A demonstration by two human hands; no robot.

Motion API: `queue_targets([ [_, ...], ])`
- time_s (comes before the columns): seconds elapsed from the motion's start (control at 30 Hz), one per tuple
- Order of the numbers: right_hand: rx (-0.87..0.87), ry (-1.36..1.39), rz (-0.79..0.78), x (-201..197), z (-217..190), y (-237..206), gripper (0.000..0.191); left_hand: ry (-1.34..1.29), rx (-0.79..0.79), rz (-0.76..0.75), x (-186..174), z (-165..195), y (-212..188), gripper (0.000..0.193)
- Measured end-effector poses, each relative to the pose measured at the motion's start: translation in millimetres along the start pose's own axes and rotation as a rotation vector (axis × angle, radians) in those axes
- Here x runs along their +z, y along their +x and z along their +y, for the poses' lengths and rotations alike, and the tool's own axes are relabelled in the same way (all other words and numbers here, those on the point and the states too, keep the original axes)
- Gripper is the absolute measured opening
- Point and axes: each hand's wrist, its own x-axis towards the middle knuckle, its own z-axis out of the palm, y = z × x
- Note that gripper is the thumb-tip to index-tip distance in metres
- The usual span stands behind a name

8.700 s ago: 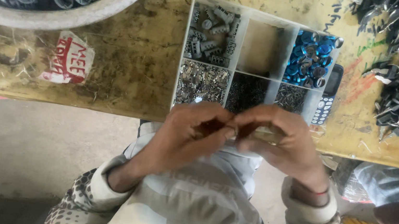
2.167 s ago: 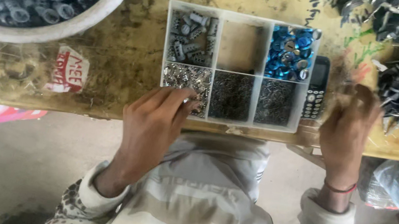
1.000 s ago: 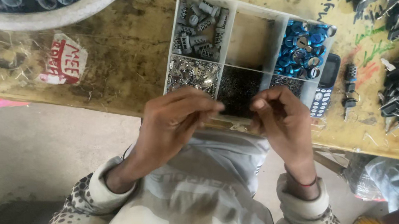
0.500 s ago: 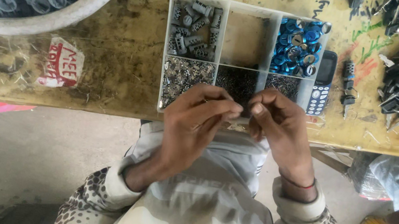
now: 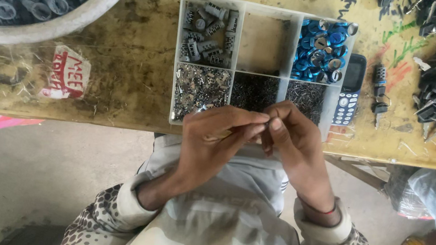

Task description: The person sits at a workbench and assembles small metal fastener components by hand. They pick parts from a compartment organizer box, press the pieces together between their fingers, and place the finished assemblies onto a pile on the table, repeating the cycle continuously.

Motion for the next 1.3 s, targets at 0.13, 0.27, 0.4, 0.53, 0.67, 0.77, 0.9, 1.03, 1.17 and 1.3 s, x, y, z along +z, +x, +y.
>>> queue_targets([
  [0.13,-0.013,-0.074,0.01,-1,-3,-1,0.017,-0.088,-0.017,-0.029,-3,0,1,0.018],
  [0.27,-0.014,-0.089,-0.011,-3,-5,-1,0.013,-0.201,-0.117,-0.062,-6,-4,0,0.017],
  [0.4,-0.023,-0.136,-0.037,-6,-6,0,0.011,-0.344,-0.232,-0.098,-11,-8,-2,0.018],
  [0.53,-0.012,-0.128,-0.043,-5,-5,4,0.011,-0.348,-0.223,-0.126,-15,-13,-1,0.017],
  [0.67,0.019,-0.096,-0.042,-1,-4,6,0.01,-0.326,-0.206,-0.132,-20,-15,1,0.017],
  [0.77,-0.024,-0.102,-0.081,-2,-5,6,0.011,-0.385,-0.263,-0.138,-21,-15,0,0.017],
  [0.9,0.006,-0.104,-0.113,-6,-6,11,0.011,-0.328,-0.23,-0.153,-22,-19,0,0.016],
  [1.03,0.066,-0.101,-0.095,-3,-4,15,0.011,-0.297,-0.169,-0.182,-28,-22,5,0.016],
  [1.17,-0.007,-0.069,0.012,12,3,13,0.005,-0.26,-0.132,-0.178,-33,-16,8,0.016],
  [1.3,-0.214,-0.493,0.156,24,7,14,0.009,0.072,-0.092,-0.087,-29,-8,9,0.019],
])
